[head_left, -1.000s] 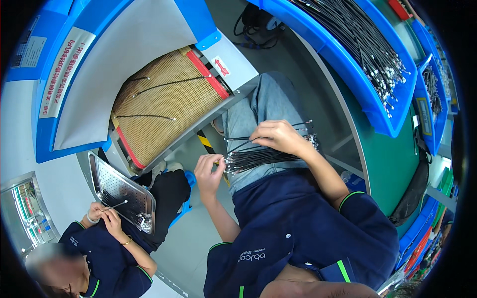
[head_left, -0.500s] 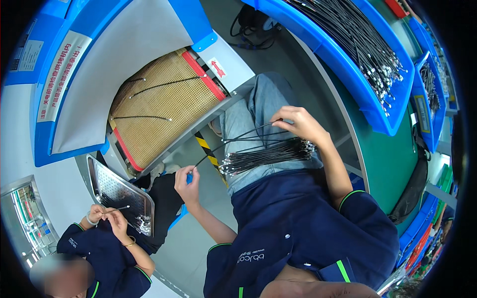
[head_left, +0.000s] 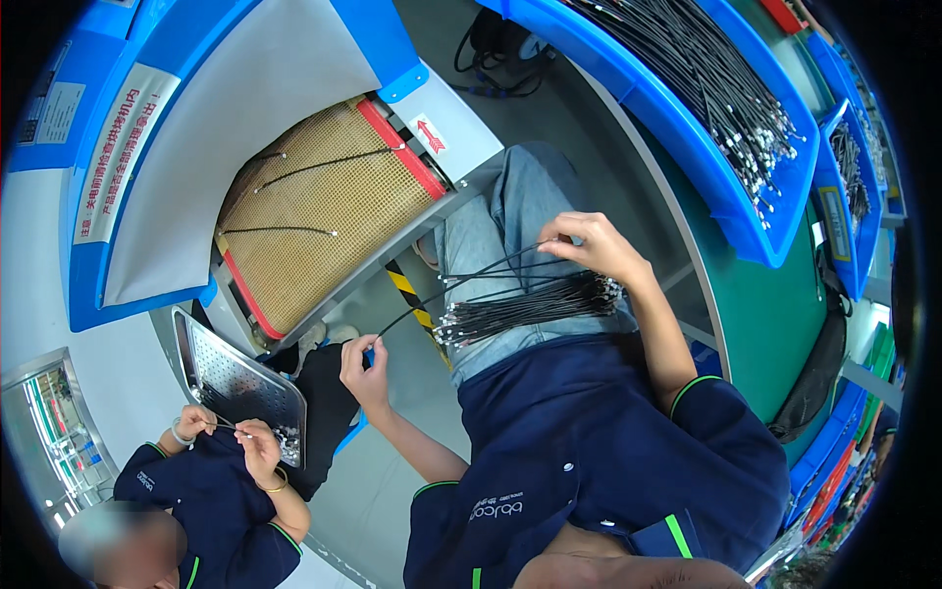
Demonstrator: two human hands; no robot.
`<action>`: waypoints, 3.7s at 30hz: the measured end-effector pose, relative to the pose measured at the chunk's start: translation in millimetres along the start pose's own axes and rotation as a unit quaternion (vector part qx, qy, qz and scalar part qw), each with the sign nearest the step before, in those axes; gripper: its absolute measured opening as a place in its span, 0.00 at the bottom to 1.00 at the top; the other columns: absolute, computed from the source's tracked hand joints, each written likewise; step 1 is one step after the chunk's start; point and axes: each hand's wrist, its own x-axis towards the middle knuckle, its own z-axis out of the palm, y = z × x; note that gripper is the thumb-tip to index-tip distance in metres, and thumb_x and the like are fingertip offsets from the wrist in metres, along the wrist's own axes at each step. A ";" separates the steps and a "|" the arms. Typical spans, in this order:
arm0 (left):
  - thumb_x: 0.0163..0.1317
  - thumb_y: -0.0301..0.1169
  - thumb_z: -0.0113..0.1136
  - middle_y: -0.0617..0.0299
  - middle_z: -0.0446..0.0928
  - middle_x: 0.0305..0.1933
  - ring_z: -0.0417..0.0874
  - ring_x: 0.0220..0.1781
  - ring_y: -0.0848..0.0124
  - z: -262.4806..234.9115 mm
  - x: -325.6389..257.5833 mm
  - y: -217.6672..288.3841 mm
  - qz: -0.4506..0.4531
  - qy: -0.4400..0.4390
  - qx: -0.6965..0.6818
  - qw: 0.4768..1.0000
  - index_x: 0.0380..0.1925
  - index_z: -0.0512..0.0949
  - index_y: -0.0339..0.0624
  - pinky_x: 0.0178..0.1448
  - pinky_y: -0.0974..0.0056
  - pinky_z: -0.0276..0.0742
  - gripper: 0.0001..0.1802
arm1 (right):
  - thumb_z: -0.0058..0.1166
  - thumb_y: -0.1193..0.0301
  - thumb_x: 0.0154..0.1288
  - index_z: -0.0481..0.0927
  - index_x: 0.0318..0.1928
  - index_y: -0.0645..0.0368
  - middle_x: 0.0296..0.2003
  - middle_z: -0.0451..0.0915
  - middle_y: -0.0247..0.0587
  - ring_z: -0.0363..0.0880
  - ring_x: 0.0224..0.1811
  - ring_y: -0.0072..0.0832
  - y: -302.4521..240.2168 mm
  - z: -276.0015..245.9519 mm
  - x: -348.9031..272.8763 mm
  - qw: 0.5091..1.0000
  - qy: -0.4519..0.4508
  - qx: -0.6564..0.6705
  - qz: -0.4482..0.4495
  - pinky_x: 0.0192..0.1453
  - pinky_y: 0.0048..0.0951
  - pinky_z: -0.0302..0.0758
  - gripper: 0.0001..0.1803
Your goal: The person sits at a workstation and repeatedly picks up black cables from a blue bin. They insert one end of each cable into a slot on a blue machine, then place the cable onto a conveyor belt. The person handles the cables one at a time, maintaining a steady rhythm.
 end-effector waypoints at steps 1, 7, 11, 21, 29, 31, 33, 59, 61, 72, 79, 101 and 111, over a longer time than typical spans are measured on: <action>0.51 0.16 0.62 0.59 0.78 0.28 0.76 0.28 0.71 -0.9 -0.1 -0.4 0.002 0.002 0.000 1.000 0.29 0.78 0.34 0.35 0.70 0.73 0.06 | 0.59 0.70 0.59 0.80 0.34 0.63 0.29 0.79 0.42 0.79 0.31 0.36 -0.4 -0.9 -0.7 1.000 -0.006 0.007 0.002 0.35 0.31 0.75 0.08; 0.51 0.16 0.62 0.59 0.78 0.28 0.76 0.28 0.71 -6.0 0.4 -0.3 0.016 0.006 0.001 1.000 0.29 0.77 0.33 0.34 0.70 0.72 0.06 | 0.60 0.70 0.59 0.81 0.33 0.62 0.26 0.78 0.41 0.78 0.29 0.35 -0.3 0.0 -3.4 0.999 -0.013 0.008 -0.033 0.34 0.32 0.73 0.07; 0.51 0.16 0.62 0.59 0.78 0.28 0.76 0.28 0.71 -7.4 0.7 2.7 0.013 0.006 -0.008 1.000 0.29 0.77 0.33 0.34 0.70 0.72 0.06 | 0.60 0.71 0.58 0.81 0.33 0.61 0.27 0.78 0.41 0.78 0.30 0.34 -0.6 -0.7 -4.5 0.998 -0.001 0.009 -0.065 0.35 0.32 0.73 0.07; 0.50 0.16 0.62 0.58 0.78 0.29 0.76 0.29 0.70 -6.6 3.0 3.3 0.019 0.004 -0.003 1.000 0.29 0.77 0.33 0.35 0.69 0.73 0.06 | 0.61 0.71 0.58 0.80 0.31 0.61 0.25 0.76 0.40 0.77 0.29 0.34 1.4 2.2 -7.1 0.997 0.013 -0.012 -0.081 0.35 0.33 0.72 0.06; 0.51 0.17 0.62 0.58 0.78 0.28 0.77 0.29 0.69 -9.1 8.5 1.6 0.013 -0.004 0.020 1.000 0.29 0.77 0.34 0.36 0.68 0.73 0.06 | 0.62 0.72 0.55 0.78 0.30 0.60 0.25 0.75 0.40 0.77 0.29 0.36 3.2 2.2 -2.2 0.993 -0.010 -0.039 -0.110 0.34 0.34 0.72 0.07; 0.50 0.17 0.62 0.59 0.77 0.28 0.77 0.30 0.68 -8.9 18.2 3.2 0.011 -0.007 0.024 1.000 0.29 0.77 0.35 0.37 0.67 0.73 0.06 | 0.62 0.72 0.54 0.77 0.30 0.60 0.24 0.75 0.40 0.76 0.28 0.37 5.1 4.5 1.7 0.991 -0.005 -0.048 -0.126 0.34 0.34 0.72 0.07; 0.48 0.17 0.63 0.59 0.77 0.28 0.76 0.30 0.67 -2.3 36.1 0.8 0.012 -0.010 0.016 1.000 0.29 0.78 0.37 0.36 0.66 0.73 0.08 | 0.62 0.72 0.53 0.77 0.29 0.59 0.23 0.74 0.40 0.76 0.27 0.36 6.4 5.5 2.2 0.991 0.017 -0.061 -0.116 0.33 0.35 0.72 0.07; 0.55 0.30 0.61 0.57 0.77 0.43 0.75 0.49 0.57 12.3 258.0 -120.9 0.094 -0.108 0.093 0.985 0.32 0.78 0.40 0.55 0.56 0.68 0.07 | 0.63 0.71 0.52 0.76 0.32 0.56 0.43 0.73 0.37 0.71 0.52 0.37 12.4 107.1 136.4 0.968 0.177 -0.154 -0.095 0.67 0.53 0.58 0.09; 0.55 0.29 0.61 0.56 0.76 0.46 0.74 0.51 0.56 11.4 260.5 -122.6 0.094 -0.111 0.115 0.983 0.36 0.78 0.40 0.57 0.56 0.68 0.09 | 0.64 0.71 0.52 0.76 0.33 0.56 0.43 0.73 0.38 0.71 0.52 0.37 9.5 107.1 136.8 0.965 0.178 -0.168 -0.098 0.65 0.49 0.60 0.10; 0.62 0.24 0.54 0.52 0.73 0.52 0.72 0.58 0.56 11.6 164.4 -17.5 0.066 0.048 0.035 0.996 0.47 0.75 0.40 0.64 0.56 0.65 0.13 | 0.60 0.70 0.56 0.78 0.40 0.58 0.38 0.77 0.41 0.74 0.49 0.40 22.3 59.9 46.6 0.997 -0.033 -0.060 0.031 0.55 0.39 0.70 0.11; 0.61 0.26 0.56 0.54 0.75 0.50 0.74 0.56 0.57 73.8 53.1 25.6 -0.027 -0.143 -0.081 0.986 0.45 0.77 0.40 0.61 0.58 0.68 0.12 | 0.61 0.71 0.52 0.79 0.41 0.58 0.38 0.79 0.43 0.75 0.48 0.40 53.5 77.0 -15.0 0.973 -0.130 -0.185 0.049 0.57 0.38 0.68 0.14; 0.62 0.26 0.57 0.54 0.77 0.42 0.79 0.41 0.63 88.4 10.1 15.4 -0.066 -0.248 -0.076 0.964 0.44 0.79 0.38 0.46 0.63 0.74 0.11 | 0.58 0.68 0.60 0.82 0.37 0.59 0.36 0.80 0.42 0.80 0.38 0.41 41.2 35.7 -15.0 0.993 -0.078 -0.005 0.086 0.43 0.38 0.74 0.08; 0.58 0.26 0.62 0.54 0.81 0.31 0.84 0.35 0.65 89.5 26.1 66.5 -0.045 -0.265 -0.111 0.957 0.36 0.79 0.35 0.36 0.65 0.76 0.07 | 0.59 0.70 0.55 0.79 0.41 0.54 0.35 0.78 0.38 0.80 0.37 0.39 0.0 64.4 8.8 0.992 -0.062 -0.059 -0.096 0.38 0.38 0.77 0.11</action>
